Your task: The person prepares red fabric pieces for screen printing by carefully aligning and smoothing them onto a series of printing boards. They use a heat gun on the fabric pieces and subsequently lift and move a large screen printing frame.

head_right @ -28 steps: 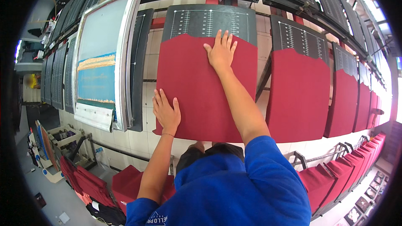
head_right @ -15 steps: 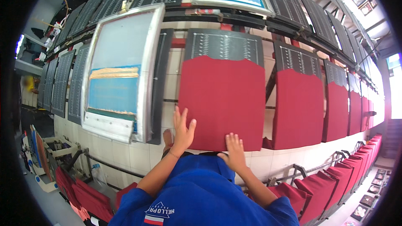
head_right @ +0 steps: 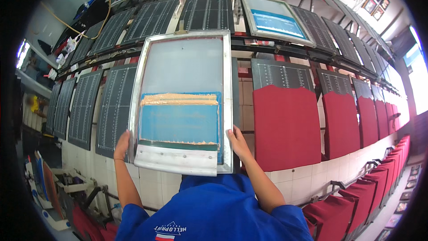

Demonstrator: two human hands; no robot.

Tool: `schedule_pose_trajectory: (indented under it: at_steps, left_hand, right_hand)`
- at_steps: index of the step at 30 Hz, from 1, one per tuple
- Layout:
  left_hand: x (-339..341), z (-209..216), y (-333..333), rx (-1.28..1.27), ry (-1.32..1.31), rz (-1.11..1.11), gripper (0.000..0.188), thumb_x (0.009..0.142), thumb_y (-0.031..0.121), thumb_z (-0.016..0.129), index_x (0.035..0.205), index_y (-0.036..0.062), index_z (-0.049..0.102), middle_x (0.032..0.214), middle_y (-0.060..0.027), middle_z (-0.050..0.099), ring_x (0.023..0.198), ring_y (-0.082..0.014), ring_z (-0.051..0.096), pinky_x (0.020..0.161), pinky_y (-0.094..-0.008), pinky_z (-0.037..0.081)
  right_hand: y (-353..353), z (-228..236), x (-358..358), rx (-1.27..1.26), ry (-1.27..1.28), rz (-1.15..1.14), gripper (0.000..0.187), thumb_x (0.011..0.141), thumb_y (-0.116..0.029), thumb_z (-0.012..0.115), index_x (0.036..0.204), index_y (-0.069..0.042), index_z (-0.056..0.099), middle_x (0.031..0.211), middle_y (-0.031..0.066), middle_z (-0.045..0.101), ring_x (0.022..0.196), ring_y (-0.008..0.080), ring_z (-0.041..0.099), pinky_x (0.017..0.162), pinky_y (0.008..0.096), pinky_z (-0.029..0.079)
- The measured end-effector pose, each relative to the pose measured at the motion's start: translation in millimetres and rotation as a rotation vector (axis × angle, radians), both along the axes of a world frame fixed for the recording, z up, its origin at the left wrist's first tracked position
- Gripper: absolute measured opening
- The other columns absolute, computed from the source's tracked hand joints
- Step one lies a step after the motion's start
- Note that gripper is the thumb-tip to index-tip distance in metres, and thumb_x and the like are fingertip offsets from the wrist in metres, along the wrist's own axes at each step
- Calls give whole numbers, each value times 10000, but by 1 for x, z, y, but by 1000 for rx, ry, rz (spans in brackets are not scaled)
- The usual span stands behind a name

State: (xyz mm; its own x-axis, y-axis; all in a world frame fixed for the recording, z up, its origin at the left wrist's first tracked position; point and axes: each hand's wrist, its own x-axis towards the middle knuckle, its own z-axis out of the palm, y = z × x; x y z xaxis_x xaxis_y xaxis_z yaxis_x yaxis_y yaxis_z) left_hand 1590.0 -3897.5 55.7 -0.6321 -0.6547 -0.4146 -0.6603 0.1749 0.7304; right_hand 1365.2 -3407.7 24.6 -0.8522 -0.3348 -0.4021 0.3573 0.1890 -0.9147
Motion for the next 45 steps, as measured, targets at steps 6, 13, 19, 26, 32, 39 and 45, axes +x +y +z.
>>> schedule_pose_trajectory:
  at_steps: [6,13,19,26,32,39,45]
  left_hand:
    - [10,-55,-21,481,225,105,734,1070,497,456,1522,-74,371,1587,-165,397,1461,-241,363,1203,-332,254]
    - [-2,-13,8,242,208,6,596,1067,438,478,1369,-71,552,1354,-136,588,1235,-227,529,1084,-349,383]
    - [-8,-10,24,256,291,-115,592,1075,417,479,1404,-73,524,1378,-154,585,1251,-236,537,1090,-350,387]
    - [-93,36,112,442,404,-336,575,1100,436,421,1351,-65,549,1263,-129,629,1147,-224,578,1023,-338,439]
    - [-208,78,301,546,391,-769,611,1097,469,410,1361,-68,532,1274,-139,622,1133,-236,588,1009,-351,450]
    - [-276,116,605,610,292,-1282,569,1104,444,405,1355,-50,532,1264,-122,624,1121,-203,583,993,-340,458]
    - [-237,80,886,826,77,-1821,514,1104,432,413,1278,-25,574,1114,-43,644,984,-130,583,892,-303,491]
  right_hand:
    - [-26,-6,-1,-148,28,-122,654,1050,-337,577,1545,5,324,1453,170,517,1343,226,472,1131,353,354]
    - [-21,27,4,-180,24,-69,623,1031,-280,620,1542,-20,375,1440,121,545,1318,187,497,1109,337,382]
    - [24,61,15,-134,108,-119,653,1020,-295,635,1553,-29,370,1457,141,539,1336,202,498,1123,362,389]
    - [164,129,43,-94,211,-376,672,991,-335,669,1534,-32,413,1418,134,576,1291,211,533,1106,363,407]
    - [336,155,129,-136,336,-712,670,984,-344,682,1521,-29,433,1393,124,589,1255,188,542,1086,349,420]
    - [501,188,308,-137,417,-1253,686,976,-311,709,1517,-2,421,1379,91,589,1228,159,545,1056,316,439]
    - [530,162,497,118,400,-1837,678,976,-321,708,1503,6,436,1375,110,593,1249,175,545,1073,327,423]
